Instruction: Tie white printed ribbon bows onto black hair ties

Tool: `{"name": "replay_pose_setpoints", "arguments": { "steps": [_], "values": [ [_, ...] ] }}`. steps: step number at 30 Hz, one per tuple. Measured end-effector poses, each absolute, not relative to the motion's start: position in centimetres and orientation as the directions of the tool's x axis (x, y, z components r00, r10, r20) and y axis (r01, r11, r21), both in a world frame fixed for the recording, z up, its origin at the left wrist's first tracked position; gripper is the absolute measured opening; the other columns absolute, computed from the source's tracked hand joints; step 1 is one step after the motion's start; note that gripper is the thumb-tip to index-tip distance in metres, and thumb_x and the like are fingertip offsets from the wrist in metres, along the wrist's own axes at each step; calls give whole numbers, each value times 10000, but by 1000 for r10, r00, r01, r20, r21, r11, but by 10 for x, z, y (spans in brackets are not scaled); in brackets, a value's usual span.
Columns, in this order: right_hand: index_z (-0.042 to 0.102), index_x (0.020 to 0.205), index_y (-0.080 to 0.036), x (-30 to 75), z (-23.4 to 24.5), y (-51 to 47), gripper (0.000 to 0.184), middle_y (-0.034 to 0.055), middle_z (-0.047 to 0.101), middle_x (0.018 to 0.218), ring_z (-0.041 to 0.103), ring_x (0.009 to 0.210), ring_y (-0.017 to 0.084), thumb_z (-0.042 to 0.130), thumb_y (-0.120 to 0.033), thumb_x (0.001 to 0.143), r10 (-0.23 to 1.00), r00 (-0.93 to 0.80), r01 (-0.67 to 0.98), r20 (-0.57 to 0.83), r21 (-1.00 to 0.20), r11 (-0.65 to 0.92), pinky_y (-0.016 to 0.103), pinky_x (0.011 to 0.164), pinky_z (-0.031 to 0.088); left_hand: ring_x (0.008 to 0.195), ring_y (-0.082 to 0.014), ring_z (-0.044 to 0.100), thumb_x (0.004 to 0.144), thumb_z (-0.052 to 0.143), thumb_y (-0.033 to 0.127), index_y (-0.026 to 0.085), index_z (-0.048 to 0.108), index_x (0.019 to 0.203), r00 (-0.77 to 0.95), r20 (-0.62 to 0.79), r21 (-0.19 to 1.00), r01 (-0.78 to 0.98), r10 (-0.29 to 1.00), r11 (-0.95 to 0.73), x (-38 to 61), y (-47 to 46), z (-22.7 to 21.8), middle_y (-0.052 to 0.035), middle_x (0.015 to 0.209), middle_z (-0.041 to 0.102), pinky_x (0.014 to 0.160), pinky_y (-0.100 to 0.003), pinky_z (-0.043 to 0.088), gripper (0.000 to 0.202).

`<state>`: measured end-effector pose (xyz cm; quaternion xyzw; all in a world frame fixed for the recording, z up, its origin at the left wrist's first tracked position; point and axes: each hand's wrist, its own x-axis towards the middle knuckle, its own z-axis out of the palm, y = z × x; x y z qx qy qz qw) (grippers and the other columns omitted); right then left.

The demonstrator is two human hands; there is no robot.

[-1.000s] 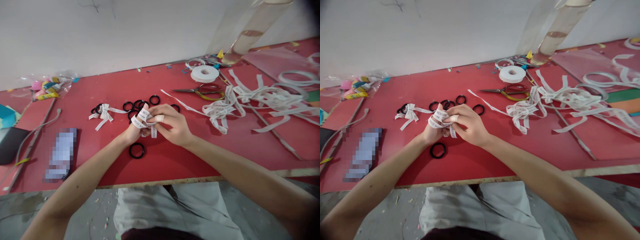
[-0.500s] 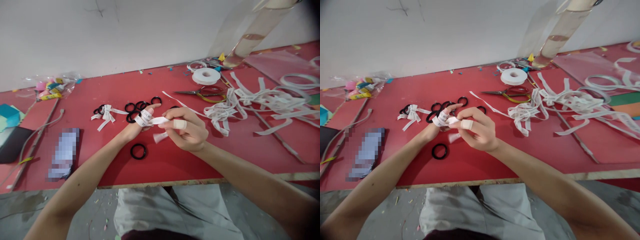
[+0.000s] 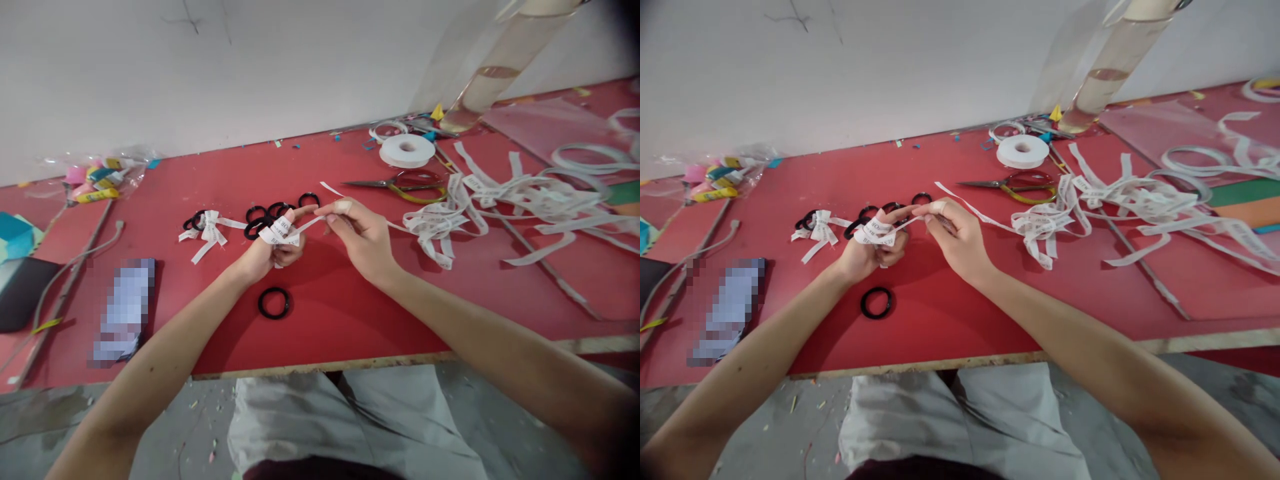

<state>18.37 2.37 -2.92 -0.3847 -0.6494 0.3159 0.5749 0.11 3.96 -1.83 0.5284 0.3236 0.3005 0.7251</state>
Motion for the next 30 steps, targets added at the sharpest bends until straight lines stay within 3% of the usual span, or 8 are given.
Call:
{"name": "replay_pose_setpoints", "arguments": {
  "steps": [3, 5, 8, 10, 16, 19, 23, 30],
  "values": [
    [685, 979, -226, 182, -31, 25, 130, 28, 641, 961, 624, 843, 142, 579, -195, 910, 851, -124, 131, 511, -841, 524, 297, 757, 529, 401, -63, 111, 932, 303, 658, 200, 538, 1151, 668, -136, 936, -157, 732, 316, 3, 38, -15, 95, 545, 252, 397, -199, 109, 559],
    [670, 1042, -231, 180, -32, 23, 168, 40, 641, 1028, 625, 891, 146, 595, -186, 899, 818, -195, 164, 540, -805, 571, 299, 784, 541, 403, -58, 111, 929, 305, 668, 188, 565, 956, 690, -148, 919, -169, 709, 355, 3, 38, -16, 87, 534, 255, 402, -199, 102, 547],
    [656, 1090, -227, 178, -30, 21, 196, 59, 646, 1054, 632, 916, 158, 595, -195, 906, 758, -298, 206, 580, -737, 644, 299, 761, 561, 409, -52, 111, 913, 287, 709, 182, 468, 663, 705, -197, 918, -112, 681, 381, 2, 38, -20, 81, 504, 189, 411, -209, 90, 611],
    [661, 1073, -222, 177, -30, 20, 172, 68, 662, 1051, 638, 959, 175, 593, -202, 917, 722, -333, 230, 606, -690, 686, 316, 779, 563, 414, -51, 112, 899, 287, 733, 191, 406, 589, 709, -223, 918, -77, 669, 388, 2, 38, -23, 81, 503, 148, 415, -216, 86, 636],
    [691, 985, -223, 179, -31, 21, 108, 61, 719, 1056, 665, 982, 181, 608, -192, 922, 698, -333, 290, 634, -636, 715, 359, 878, 537, 424, -47, 114, 884, 339, 740, 194, 386, 598, 683, -197, 935, -85, 704, 344, 5, 35, -19, 82, 536, 166, 415, -216, 91, 618],
    [695, 970, -226, 180, -32, 23, 121, 42, 738, 995, 676, 915, 168, 584, -193, 936, 738, -277, 297, 615, -676, 675, 320, 799, 538, 420, -44, 116, 885, 352, 732, 201, 343, 601, 713, -191, 932, -85, 674, 354, 6, 33, -16, 79, 548, 190, 408, -212, 96, 603],
    [691, 924, -202, 182, -33, 26, 97, 25, 720, 863, 639, 745, 138, 600, -236, 925, 809, -101, 333, 578, -747, 575, 263, 638, 496, 408, -58, 139, 906, 310, 718, 196, 412, 635, 745, -187, 921, -94, 641, 378, 4, 34, -14, 70, 551, 211, 396, -214, 120, 597],
    [679, 903, -201, 181, -32, 26, 112, 11, 693, 821, 591, 682, 118, 588, -259, 931, 812, -63, 330, 581, -755, 566, 257, 607, 465, 391, -76, 159, 907, 323, 708, 193, 495, 654, 730, -228, 916, -65, 644, 397, 0, 36, -15, 61, 508, 208, 380, -240, 132, 600]
  ]
}}
